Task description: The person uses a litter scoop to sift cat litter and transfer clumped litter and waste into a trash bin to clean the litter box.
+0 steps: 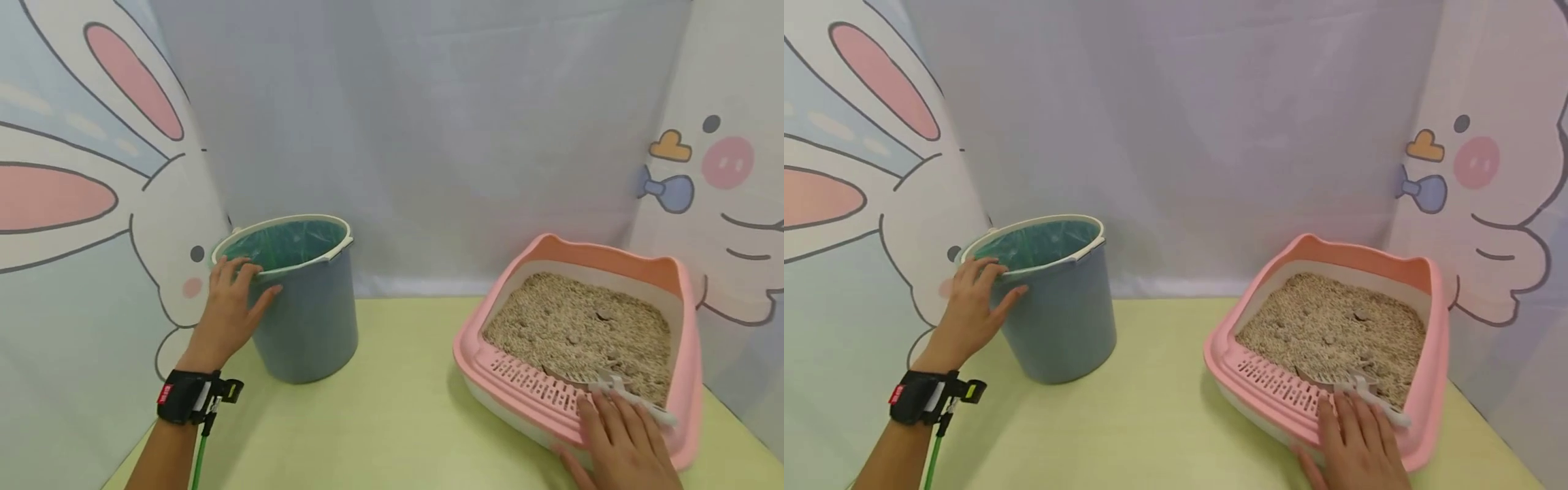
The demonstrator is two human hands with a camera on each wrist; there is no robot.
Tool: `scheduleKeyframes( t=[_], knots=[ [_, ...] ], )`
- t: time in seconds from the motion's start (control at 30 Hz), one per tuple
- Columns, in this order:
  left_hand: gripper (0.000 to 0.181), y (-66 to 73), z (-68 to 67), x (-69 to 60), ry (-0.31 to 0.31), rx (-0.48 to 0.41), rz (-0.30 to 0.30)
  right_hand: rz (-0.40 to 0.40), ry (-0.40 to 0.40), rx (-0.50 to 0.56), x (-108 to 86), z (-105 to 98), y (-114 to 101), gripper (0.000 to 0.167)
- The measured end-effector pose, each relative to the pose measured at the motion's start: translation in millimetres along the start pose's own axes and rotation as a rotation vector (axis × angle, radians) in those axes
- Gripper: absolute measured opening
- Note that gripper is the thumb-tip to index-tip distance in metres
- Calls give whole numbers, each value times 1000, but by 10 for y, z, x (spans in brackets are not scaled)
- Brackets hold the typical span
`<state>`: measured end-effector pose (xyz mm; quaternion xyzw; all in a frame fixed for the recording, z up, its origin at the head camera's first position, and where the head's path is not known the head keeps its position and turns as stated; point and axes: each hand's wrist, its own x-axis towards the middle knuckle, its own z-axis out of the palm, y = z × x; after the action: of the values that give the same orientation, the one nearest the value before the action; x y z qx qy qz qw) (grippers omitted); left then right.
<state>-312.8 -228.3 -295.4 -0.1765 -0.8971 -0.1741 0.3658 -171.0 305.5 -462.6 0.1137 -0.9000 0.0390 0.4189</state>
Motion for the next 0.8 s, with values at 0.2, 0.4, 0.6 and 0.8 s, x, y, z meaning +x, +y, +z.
scheduleKeyframes(
  t=[0.2, 0.4, 0.6, 0.8],
  knots=[
    [31, -38, 89, -15, 99, 2, 41, 25, 12, -1, -48, 46, -54, 98],
    [31, 69, 100, 17, 113, 17, 65, 84, -36, 14, -37, 23, -8, 90],
    [31, 284, 68, -72, 92, 24, 80, 128, -170, -4, -48, -19, 32, 76],
    [32, 508, 11, -168, 80, 20, 112, 108, -172, -6, -25, -20, 21, 78]
  ],
)
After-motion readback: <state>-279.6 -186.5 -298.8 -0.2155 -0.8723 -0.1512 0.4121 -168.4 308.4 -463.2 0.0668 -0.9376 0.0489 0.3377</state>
